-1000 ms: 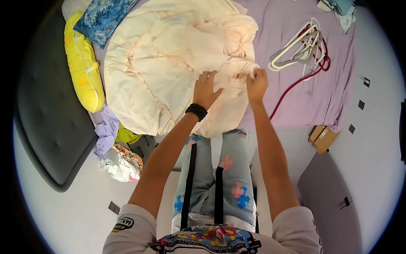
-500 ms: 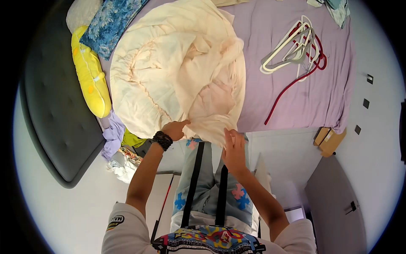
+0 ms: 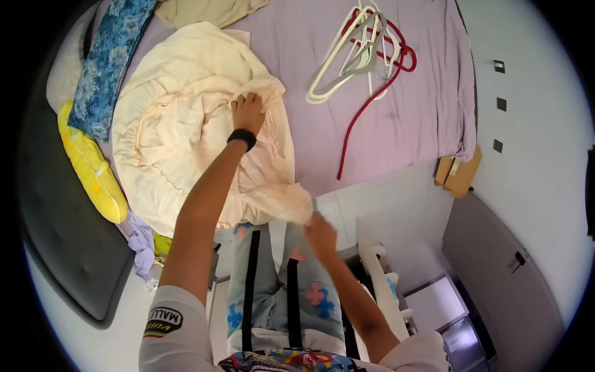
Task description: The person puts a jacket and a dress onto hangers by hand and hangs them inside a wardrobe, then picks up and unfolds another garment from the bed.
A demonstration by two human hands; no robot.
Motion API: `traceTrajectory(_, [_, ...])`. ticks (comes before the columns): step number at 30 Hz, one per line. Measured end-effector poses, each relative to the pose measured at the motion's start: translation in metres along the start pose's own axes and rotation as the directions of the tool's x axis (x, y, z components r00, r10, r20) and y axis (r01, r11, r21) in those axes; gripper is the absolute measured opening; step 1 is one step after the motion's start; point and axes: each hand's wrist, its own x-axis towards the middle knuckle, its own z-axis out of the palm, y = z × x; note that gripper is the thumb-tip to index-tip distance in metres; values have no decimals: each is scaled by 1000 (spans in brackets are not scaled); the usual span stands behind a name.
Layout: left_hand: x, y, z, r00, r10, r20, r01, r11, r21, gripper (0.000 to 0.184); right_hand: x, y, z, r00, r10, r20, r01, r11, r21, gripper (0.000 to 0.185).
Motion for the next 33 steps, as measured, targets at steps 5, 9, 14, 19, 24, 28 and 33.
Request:
traceTrajectory(5, [-47, 4, -52, 957, 239, -165, -288, 847, -446, 13, 100, 81, -22, 958, -204, 200, 258, 918, -300, 35])
traceTrajectory(9, [-76, 3, -95, 891, -111, 440, 452, 304, -839, 14, 239, 50, -98, 951, -104, -291, 168, 964, 204, 27])
traceTrajectory(14, [-58, -3, -146, 839, 19, 543, 530, -253, -810, 29, 390, -11, -179, 869, 193, -455, 17, 908, 418, 55])
traceTrajectory(19, [-31, -20, -176, 851, 236, 469, 450, -789, -419, 42, 386, -43, -199, 813, 328, -480, -157, 919, 362, 47])
traceTrajectory(24, [-14, -37, -166, 849, 130, 511, 381, -822, -423, 45, 375, -17, -199, 907, 263, -328, -26, 814, 580, 47])
traceTrajectory(28, [-19, -37, -151, 715, 251, 652, 632, -630, -451, 40, 375, -49, -191, 863, 150, -483, 110, 876, 470, 55])
traceTrajectory(33, [-74, -5, -130, 328, 339, 882, 923, -315, -222, 38, 374, -55, -182, 830, 363, -422, -97, 841, 532, 51])
